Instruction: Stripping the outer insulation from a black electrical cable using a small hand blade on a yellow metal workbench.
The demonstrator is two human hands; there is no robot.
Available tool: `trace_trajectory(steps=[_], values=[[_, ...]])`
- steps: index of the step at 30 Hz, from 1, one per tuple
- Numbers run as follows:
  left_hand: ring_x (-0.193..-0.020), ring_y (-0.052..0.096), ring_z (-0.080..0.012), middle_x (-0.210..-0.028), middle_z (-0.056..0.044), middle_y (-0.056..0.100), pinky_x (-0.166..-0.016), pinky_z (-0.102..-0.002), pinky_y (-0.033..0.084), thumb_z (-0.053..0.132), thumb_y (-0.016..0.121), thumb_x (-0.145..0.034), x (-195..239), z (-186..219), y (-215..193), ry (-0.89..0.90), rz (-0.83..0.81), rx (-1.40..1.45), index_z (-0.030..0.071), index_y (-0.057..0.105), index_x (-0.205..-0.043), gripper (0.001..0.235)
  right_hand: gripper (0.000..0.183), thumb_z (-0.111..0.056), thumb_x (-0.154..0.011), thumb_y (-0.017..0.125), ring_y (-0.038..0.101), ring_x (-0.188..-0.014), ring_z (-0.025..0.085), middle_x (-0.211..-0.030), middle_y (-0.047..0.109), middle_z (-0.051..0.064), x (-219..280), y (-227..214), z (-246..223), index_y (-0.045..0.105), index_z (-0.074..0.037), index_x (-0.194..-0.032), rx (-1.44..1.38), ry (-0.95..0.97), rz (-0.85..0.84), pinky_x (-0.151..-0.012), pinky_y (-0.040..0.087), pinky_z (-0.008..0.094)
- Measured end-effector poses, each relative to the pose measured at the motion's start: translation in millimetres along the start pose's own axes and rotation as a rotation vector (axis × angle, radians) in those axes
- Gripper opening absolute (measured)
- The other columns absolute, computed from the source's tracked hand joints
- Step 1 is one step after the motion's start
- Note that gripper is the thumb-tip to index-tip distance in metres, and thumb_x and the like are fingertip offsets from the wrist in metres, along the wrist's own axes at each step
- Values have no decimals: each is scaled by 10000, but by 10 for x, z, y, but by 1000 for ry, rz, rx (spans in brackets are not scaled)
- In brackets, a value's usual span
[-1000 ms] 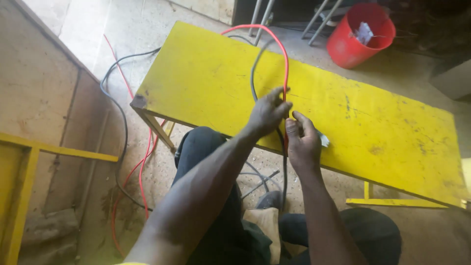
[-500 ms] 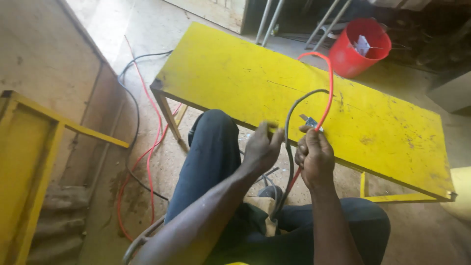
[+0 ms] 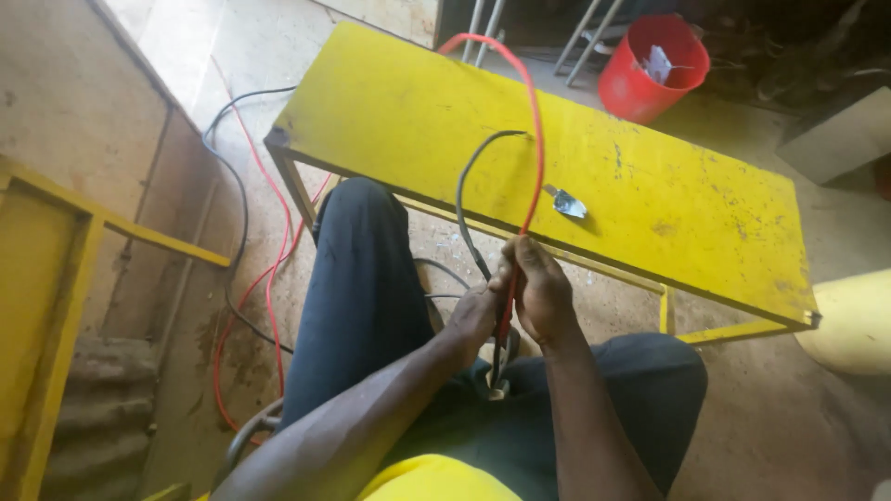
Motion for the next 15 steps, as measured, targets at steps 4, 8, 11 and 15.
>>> trace_trajectory(steps=[4,8,11,15], values=[[-848,664,-328,-959,-243,611,-706,-475,672,421,612,-958,-24,-124,-38,-173,169,88,-91,687,-1110,540,422,-443,-1120,566,674,-632,223,-664,581,103,140,108,36,689,-48,-1039,-162,-3,-23,-914,627,479],[-908,694,-361,-954,-270,687,-776,-499,608,553,598,-959,-186,-122,-222,-134,279,-82,-83,745,-1072,663,469,-503,-1138,485,511,-547,146,-645,402,7,233,236,28,623,-74,-1010,-114,-80,-44,-657,527,320],[-1174,695,-440,-1118,-322,729,-1006,-563,532,670,435,-1027,-130,52,-200,-122,324,-321,-81,765,-1126,826,513,-564,-1145,398,343,-479,74,-636,273,-77,328,309,-31,573,-118,-964,-108,-93,-38,-532,401,259],[-1284,674,-435,-1190,-273,754,-1040,-580,528,821,312,-995,-640,-165,-416,-79,379,-739,21,794,-1123,943,553,-602,-1151,317,316,-401,113,-566,293,-67,510,432,-290,557,-178,-889,-4,-124,12,-444,345,244]])
Point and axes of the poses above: each hand's wrist, its own x-axis away from the middle knuckle, its own y-axis out of the palm, z = x × y, the point moved 6 cm from there along -x, towards the middle knuckle
